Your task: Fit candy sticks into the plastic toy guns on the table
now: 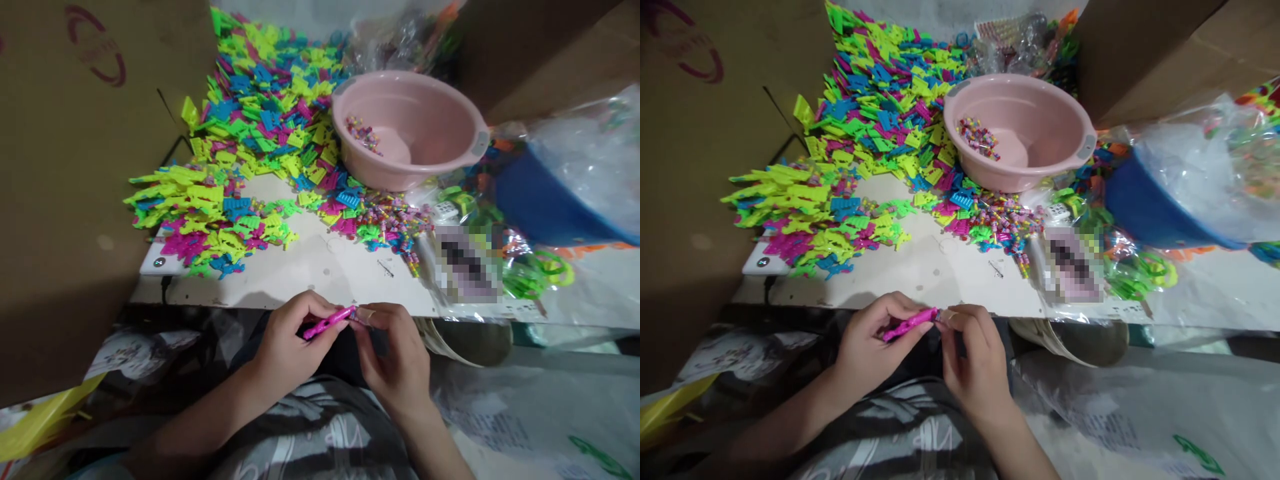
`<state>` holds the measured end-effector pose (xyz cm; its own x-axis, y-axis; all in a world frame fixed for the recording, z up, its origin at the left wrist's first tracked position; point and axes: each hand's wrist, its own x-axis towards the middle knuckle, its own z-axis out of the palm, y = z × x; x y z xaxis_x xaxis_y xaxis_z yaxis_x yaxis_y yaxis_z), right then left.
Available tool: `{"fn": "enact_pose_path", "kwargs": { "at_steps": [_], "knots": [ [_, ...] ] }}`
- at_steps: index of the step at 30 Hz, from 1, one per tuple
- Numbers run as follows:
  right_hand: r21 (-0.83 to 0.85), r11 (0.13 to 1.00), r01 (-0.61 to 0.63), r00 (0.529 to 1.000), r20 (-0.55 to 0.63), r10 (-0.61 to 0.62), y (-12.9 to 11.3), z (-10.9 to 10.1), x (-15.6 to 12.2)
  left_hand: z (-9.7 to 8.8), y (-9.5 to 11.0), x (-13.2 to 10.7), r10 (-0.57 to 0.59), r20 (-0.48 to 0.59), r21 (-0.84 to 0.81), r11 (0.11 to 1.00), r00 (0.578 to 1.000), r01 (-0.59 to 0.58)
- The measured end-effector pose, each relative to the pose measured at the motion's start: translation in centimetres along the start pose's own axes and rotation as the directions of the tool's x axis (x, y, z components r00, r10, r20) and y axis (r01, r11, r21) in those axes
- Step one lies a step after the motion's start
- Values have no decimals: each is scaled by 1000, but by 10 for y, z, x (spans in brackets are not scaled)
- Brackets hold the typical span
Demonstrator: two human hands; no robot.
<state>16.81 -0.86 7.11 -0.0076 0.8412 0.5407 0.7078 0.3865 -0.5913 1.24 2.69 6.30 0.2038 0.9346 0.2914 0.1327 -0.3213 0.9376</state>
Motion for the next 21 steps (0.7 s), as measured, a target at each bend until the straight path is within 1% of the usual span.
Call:
{"fn": "enact_pose_path", "kwargs": {
  "at_steps": [1, 3, 7, 9, 11, 12, 14, 16, 18, 19, 20, 21],
  "knots": [
    [-11, 1000, -11, 1000, 8, 11, -1, -1, -1, 0, 1, -1, 21, -5, 5, 1000, 1000, -21],
    [-24, 999, -22, 999, 40, 23, -2, -3, -4, -2, 2, -1, 76, 18, 14, 997, 997, -76],
    [-32, 999, 7, 990, 140, -2, -3, -11, -9, -12, 3, 1, 179, 148, 5, 983, 973, -182],
    [-20, 999, 38, 972, 234, -33, -3, -18, -9, -18, 1, 2, 184, 213, -18, 983, 960, -184],
    [35, 998, 51, 936, 346, -60, -3, -25, -6, -21, 1, 0, 170, 259, -45, 985, 951, -164],
    [78, 996, 39, 919, 389, -67, -2, -27, -4, -22, 1, 0, 158, 271, -56, 987, 950, -148],
    [173, 985, -18, 901, 429, -59, 0, -30, 1, -24, 1, 1, 109, 298, -53, 994, 948, -98],
    [246, 966, -79, 898, 438, -38, 5, -28, 6, -26, 2, 6, 16, 326, 33, 999, 945, -29],
    [252, 962, -106, 911, 413, -7, 17, -23, 12, -34, 2, 19, -46, 306, 200, 980, 951, -17],
    [215, 971, -106, 926, 377, 17, 26, -20, 14, -40, 2, 28, -41, 269, 300, 953, 962, -43],
    [151, 983, -102, 945, 322, 49, 38, -16, 17, -48, 2, 38, -6, 216, 400, 913, 976, -83],
    [54, 993, -107, 964, 249, 90, 51, -13, 19, -58, 2, 50, 53, 147, 496, 860, 988, -121]
  ]
}}
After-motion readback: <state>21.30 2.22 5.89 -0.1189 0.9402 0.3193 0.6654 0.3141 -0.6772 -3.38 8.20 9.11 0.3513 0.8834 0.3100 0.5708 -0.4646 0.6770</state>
